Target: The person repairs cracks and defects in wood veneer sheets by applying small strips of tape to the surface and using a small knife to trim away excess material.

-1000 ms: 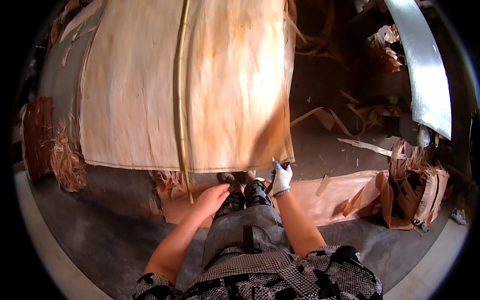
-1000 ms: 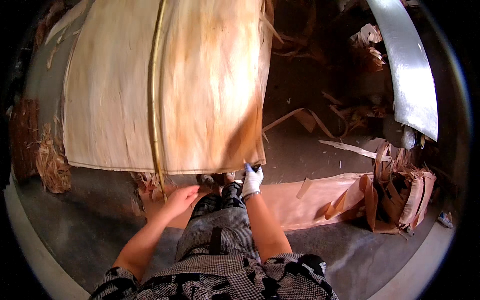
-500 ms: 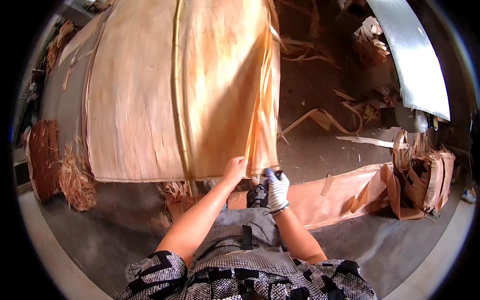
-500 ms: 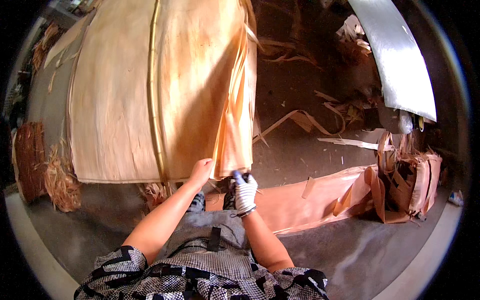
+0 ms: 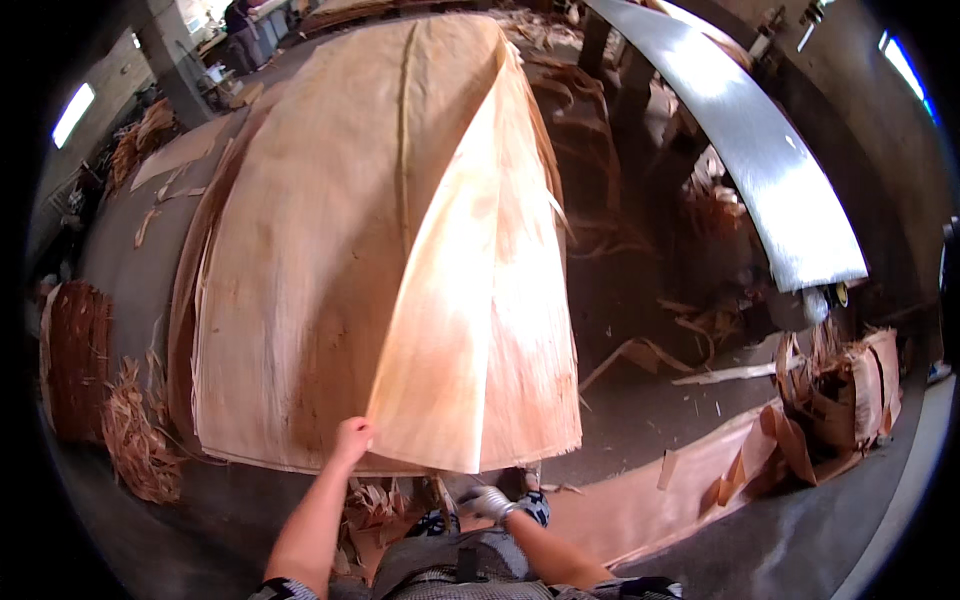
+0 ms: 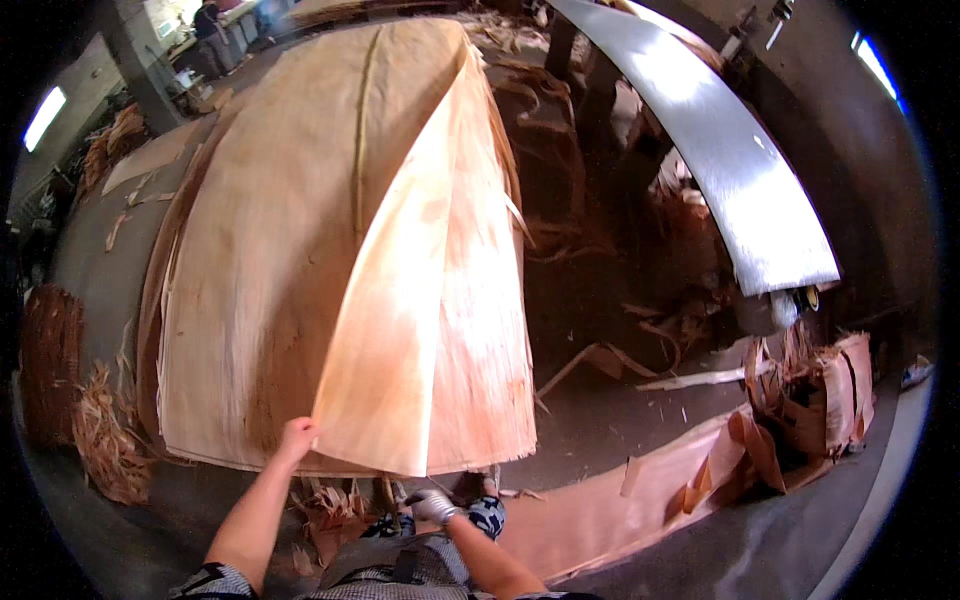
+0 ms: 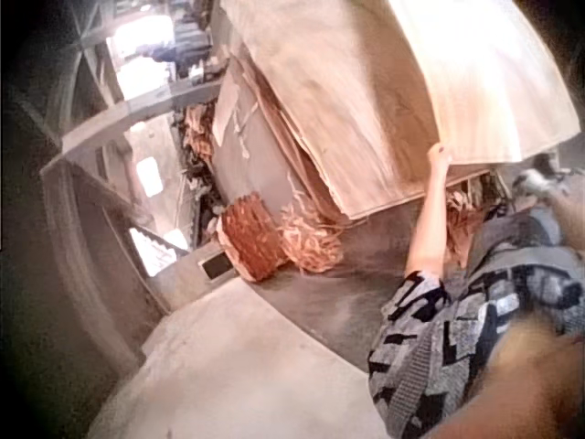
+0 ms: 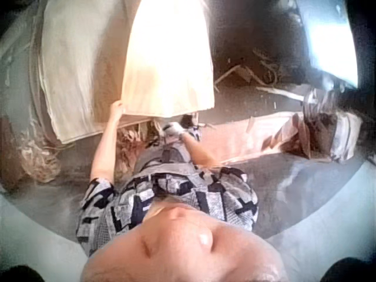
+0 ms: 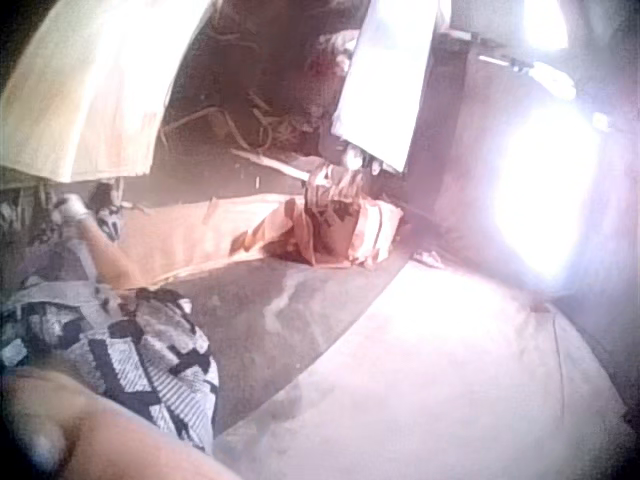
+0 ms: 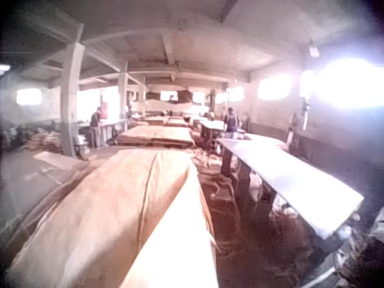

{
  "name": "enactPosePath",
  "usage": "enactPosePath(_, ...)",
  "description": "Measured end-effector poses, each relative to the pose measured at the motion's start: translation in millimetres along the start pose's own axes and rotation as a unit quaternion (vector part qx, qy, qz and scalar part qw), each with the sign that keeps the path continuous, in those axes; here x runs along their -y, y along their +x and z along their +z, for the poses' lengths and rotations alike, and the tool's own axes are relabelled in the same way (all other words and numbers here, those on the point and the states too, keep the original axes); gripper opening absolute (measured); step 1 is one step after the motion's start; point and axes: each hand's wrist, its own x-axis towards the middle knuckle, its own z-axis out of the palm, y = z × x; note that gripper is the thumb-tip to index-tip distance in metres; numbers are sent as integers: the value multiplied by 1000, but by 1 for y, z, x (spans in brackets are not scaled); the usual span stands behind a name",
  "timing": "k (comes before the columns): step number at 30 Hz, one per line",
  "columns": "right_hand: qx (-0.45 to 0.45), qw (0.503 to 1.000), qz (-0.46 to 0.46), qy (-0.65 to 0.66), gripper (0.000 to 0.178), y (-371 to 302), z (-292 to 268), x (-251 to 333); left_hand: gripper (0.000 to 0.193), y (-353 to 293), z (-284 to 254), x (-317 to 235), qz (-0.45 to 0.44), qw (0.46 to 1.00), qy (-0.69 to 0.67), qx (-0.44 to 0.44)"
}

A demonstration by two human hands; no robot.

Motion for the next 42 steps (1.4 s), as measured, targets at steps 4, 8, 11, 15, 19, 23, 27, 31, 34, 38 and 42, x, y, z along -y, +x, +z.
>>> enactPosePath(4,-50,980,-18,-192,26,64,71,7,11,-2,-76,2,-8,999,15,-41)
enactPosePath(8,-282,937,-128,-164,27,37,118,68,11,-5,-141,73,-14,995,24,-100)
enactPosePath(11,-340,907,-24,-248,26,32,106,36,11,-7,-128,100,-56,994,0,-98)
enactPosePath(15,-394,838,-3,-378,21,29,75,24,18,-4,-108,170,-94,989,54,-98)
enactPosePath(19,-374,899,-120,-192,16,-4,29,12,21,-20,-63,165,-106,993,27,-47)
enactPosePath(23,-315,923,-161,155,26,-56,48,81,24,-46,-56,160,-127,991,-33,-17)
enactPosePath(27,-216,944,-107,225,14,-109,61,194,68,-75,-63,152,-283,876,-337,199)
enactPosePath(31,-264,939,-118,184,15,-151,61,251,94,-81,-104,158,-201,713,-670,55)
enactPosePath(34,-272,933,-107,210,15,-160,36,228,69,-49,-151,159,-155,655,-729,-126)
enactPosePath(38,-309,907,-47,281,13,-149,12,197,28,-33,-172,162,-147,691,-686,-173)
enactPosePath(42,-383,883,-81,259,17,-159,5,197,24,-62,-156,149,-122,684,-701,-158)
